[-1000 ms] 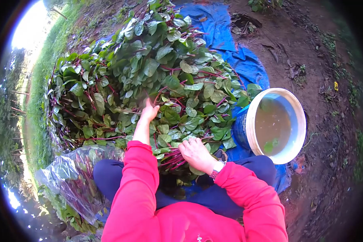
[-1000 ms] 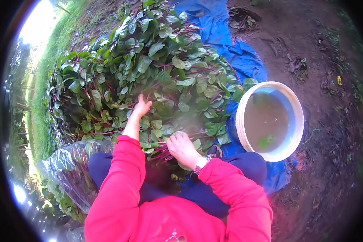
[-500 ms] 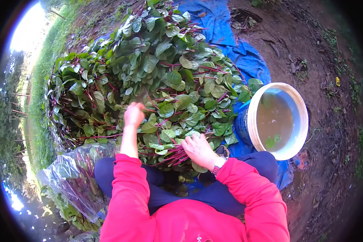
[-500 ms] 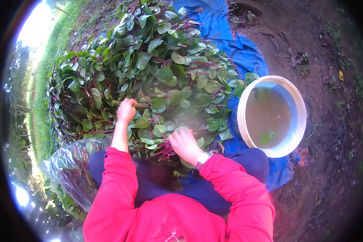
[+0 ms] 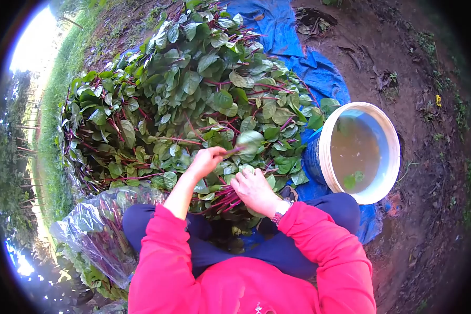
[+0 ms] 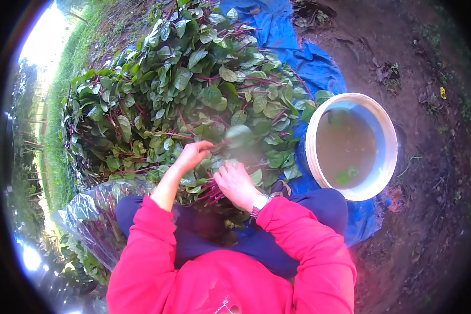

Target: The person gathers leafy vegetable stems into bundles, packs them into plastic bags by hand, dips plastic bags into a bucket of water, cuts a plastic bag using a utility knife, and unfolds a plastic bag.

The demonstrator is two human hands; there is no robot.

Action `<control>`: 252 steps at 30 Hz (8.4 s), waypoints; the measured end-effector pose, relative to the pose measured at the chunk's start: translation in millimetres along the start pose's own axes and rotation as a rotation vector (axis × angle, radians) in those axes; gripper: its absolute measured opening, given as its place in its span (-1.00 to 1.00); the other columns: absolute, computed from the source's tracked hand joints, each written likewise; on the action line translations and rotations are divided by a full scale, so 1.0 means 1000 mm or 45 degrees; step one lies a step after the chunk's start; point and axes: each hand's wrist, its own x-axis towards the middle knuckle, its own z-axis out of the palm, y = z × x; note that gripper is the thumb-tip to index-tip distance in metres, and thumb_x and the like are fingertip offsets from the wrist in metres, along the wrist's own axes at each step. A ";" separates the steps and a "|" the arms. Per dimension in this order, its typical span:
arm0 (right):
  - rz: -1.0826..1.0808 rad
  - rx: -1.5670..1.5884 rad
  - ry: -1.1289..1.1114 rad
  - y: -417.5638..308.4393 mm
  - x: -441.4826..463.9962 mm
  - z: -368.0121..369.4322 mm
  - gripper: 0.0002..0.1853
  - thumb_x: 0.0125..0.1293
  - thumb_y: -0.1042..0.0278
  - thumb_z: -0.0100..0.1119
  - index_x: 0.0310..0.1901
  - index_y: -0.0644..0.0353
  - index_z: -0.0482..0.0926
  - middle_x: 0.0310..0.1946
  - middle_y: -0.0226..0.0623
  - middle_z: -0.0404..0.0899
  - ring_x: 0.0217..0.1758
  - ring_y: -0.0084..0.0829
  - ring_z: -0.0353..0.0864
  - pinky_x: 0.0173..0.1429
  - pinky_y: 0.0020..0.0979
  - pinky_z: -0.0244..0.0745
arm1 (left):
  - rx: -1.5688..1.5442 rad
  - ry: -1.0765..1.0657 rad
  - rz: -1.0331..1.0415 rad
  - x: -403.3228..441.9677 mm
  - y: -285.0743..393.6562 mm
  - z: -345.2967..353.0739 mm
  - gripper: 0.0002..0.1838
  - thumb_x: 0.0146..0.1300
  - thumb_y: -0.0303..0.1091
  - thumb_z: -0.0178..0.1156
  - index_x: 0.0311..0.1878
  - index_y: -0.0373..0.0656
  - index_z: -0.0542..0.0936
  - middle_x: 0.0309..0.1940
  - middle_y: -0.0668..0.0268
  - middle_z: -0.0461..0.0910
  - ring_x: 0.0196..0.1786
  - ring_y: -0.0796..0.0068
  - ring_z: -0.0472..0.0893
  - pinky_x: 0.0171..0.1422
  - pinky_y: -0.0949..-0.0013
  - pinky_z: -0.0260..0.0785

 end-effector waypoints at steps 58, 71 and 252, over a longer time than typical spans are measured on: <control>-0.033 -0.116 0.071 0.006 0.003 0.000 -0.82 0.00 0.36 0.03 -0.31 0.15 0.39 -0.45 -0.33 0.44 -0.18 -0.33 0.43 -0.10 -0.28 0.26 | 0.443 -0.048 0.144 0.021 -0.044 -0.023 -0.69 0.06 -0.29 0.18 -0.09 -0.07 0.54 -0.18 0.27 0.56 -0.03 0.22 0.49 0.07 0.22 0.32; -0.011 -0.006 -0.053 0.004 0.003 -0.004 -0.79 -0.02 0.37 0.04 -0.29 0.19 0.48 -0.35 -0.23 0.47 -0.05 -0.25 0.42 0.09 -0.10 0.22 | 0.786 0.318 -0.147 0.003 -0.043 -0.078 -0.84 0.08 -0.25 0.13 -0.26 0.05 0.61 -0.33 0.19 0.51 -0.23 0.20 0.56 -0.14 0.21 0.41; 0.033 -0.087 -0.362 -0.001 0.000 -0.001 -0.79 -0.16 0.22 0.14 -0.46 0.13 0.59 -0.40 -0.24 0.46 -0.19 -0.31 0.43 -0.11 -0.26 0.17 | 0.588 0.262 -0.185 0.108 0.040 0.070 -0.71 0.19 -0.34 -0.11 -0.02 -0.13 0.39 -0.18 0.15 0.56 -0.09 0.16 0.55 0.03 -0.04 0.28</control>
